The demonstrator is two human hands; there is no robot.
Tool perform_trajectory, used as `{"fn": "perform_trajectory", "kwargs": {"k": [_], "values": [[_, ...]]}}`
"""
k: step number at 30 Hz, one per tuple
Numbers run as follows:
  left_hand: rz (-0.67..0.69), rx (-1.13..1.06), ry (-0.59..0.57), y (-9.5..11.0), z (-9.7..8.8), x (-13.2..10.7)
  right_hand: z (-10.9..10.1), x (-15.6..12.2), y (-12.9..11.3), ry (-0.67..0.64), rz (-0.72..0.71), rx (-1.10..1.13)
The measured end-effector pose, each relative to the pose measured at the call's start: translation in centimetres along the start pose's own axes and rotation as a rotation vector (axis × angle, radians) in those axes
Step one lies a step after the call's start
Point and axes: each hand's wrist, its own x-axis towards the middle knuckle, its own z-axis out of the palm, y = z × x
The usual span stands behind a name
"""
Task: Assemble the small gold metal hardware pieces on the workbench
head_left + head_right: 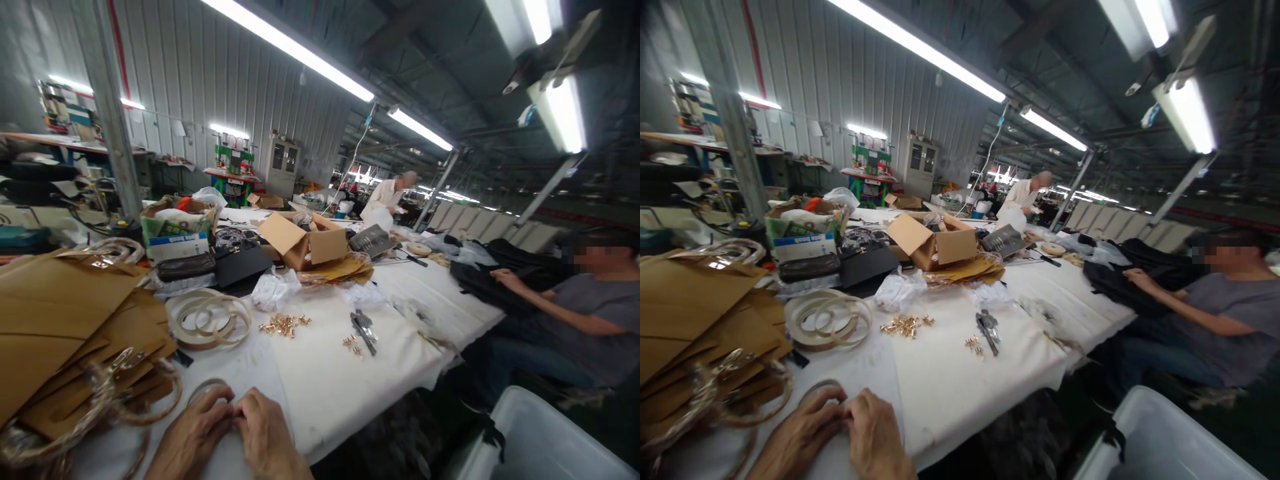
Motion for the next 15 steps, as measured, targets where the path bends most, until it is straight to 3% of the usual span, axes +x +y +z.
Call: {"fn": "perform_trajectory", "kwargs": {"k": [8, 15], "values": [[-0.056, -0.027, -0.014, 1.1, -0.2, -0.1, -0.1, 0.0, 0.3, 0.015, 0.056, 0.136], [-0.108, -0.091, 0.078, 1.2, 0.0, 0.5, -1.0, 0.1, 0.0, 0.06, 0.084, 0.309]]}}
